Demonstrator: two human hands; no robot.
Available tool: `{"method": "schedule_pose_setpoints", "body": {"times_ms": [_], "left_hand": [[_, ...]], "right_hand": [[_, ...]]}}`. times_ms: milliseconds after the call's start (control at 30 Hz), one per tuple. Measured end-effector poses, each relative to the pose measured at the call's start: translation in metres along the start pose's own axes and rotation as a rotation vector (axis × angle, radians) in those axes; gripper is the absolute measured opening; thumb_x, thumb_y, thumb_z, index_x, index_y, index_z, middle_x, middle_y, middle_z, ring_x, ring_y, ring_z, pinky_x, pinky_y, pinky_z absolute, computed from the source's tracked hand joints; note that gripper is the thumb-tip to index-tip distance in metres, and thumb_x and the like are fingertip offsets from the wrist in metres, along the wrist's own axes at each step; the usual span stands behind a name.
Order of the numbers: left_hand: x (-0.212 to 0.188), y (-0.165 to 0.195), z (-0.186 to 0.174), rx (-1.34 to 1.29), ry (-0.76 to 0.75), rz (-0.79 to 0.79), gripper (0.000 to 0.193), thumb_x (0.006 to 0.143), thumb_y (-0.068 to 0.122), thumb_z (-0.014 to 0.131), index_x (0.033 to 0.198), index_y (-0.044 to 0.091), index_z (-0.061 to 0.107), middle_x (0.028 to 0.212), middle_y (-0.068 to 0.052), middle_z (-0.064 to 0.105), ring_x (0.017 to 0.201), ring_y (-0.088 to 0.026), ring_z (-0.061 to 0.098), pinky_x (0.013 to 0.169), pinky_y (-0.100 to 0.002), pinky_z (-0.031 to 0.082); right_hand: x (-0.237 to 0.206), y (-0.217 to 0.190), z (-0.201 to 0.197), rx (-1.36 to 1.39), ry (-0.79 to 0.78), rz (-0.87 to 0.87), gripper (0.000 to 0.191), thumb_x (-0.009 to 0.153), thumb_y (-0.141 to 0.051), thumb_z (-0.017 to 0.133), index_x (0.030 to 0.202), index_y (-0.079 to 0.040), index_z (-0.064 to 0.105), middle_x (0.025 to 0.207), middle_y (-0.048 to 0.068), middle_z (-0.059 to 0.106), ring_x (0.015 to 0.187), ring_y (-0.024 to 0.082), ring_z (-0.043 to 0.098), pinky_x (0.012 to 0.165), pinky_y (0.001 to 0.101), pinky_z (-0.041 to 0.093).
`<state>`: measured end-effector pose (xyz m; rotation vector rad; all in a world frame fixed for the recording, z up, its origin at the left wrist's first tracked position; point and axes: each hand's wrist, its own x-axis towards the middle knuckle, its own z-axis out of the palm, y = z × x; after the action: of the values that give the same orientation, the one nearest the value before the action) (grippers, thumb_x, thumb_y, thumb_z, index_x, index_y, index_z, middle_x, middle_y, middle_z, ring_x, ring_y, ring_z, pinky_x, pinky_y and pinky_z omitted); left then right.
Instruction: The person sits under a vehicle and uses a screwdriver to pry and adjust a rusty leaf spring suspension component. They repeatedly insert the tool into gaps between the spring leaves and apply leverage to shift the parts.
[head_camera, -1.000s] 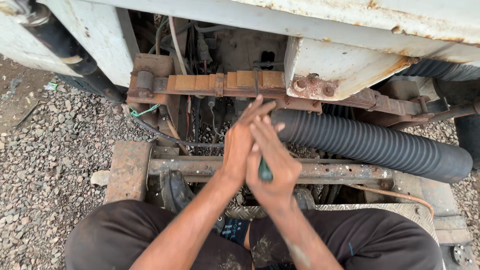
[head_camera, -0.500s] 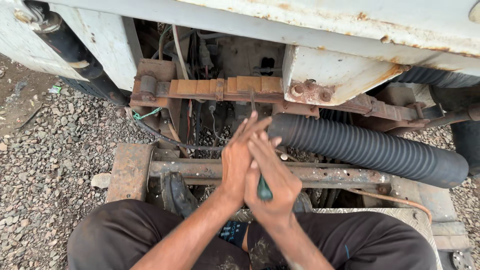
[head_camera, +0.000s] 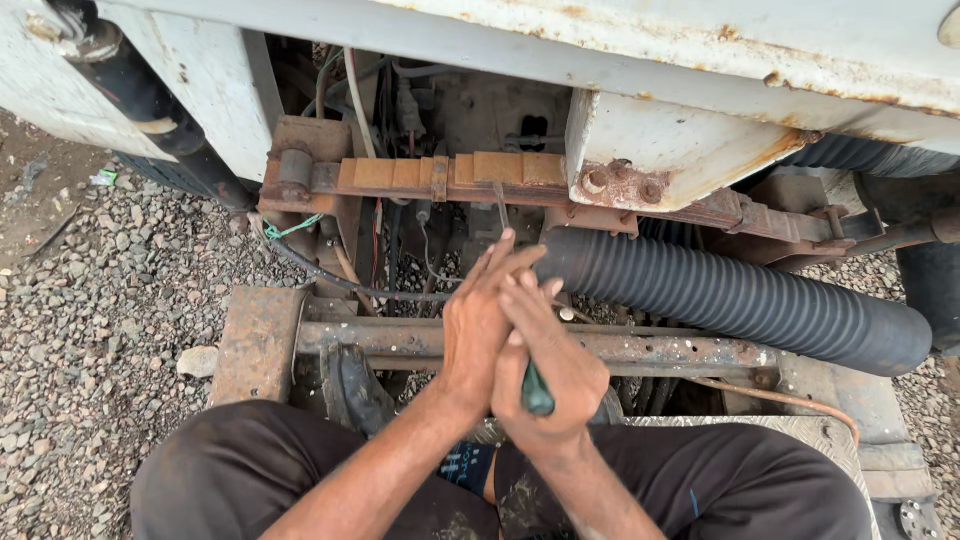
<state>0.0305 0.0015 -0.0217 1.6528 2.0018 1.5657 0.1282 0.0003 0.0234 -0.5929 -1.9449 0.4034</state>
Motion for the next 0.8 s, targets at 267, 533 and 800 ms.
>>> {"method": "schedule_pose_setpoints", "body": {"times_ms": [267, 533, 800], "left_hand": [[-0.001, 0.007, -0.005, -0.031, 0.024, 0.066, 0.039, 0.096, 0.025, 0.070, 0.125, -0.001, 0.066, 0.135, -0.020, 0.066, 0.140, -0.043, 0.052, 0.115, -0.050, 0.045], [-0.004, 0.002, 0.005, 0.028, 0.035, 0.081, 0.044, 0.100, 0.025, 0.068, 0.127, -0.009, 0.063, 0.134, -0.025, 0.064, 0.136, -0.044, 0.053, 0.117, -0.054, 0.040], [-0.004, 0.002, 0.010, -0.119, 0.120, 0.053, 0.028, 0.101, 0.022, 0.067, 0.107, -0.006, 0.069, 0.135, -0.025, 0.065, 0.138, -0.044, 0.054, 0.117, -0.054, 0.043]], "right_hand": [[0.000, -0.002, -0.004, 0.047, -0.022, -0.008, 0.029, 0.088, 0.010, 0.059, 0.115, 0.011, 0.070, 0.120, 0.026, 0.073, 0.124, 0.038, 0.070, 0.108, 0.0430, 0.057], [-0.004, 0.018, -0.005, 0.032, -0.054, -0.131, 0.025, 0.085, 0.009, 0.060, 0.108, 0.008, 0.072, 0.115, 0.023, 0.075, 0.123, 0.036, 0.071, 0.105, 0.0426, 0.060], [0.003, 0.019, -0.006, 0.010, -0.101, -0.207, 0.030, 0.078, 0.009, 0.063, 0.105, 0.008, 0.075, 0.112, 0.022, 0.076, 0.118, 0.035, 0.073, 0.102, 0.0429, 0.061]]}}
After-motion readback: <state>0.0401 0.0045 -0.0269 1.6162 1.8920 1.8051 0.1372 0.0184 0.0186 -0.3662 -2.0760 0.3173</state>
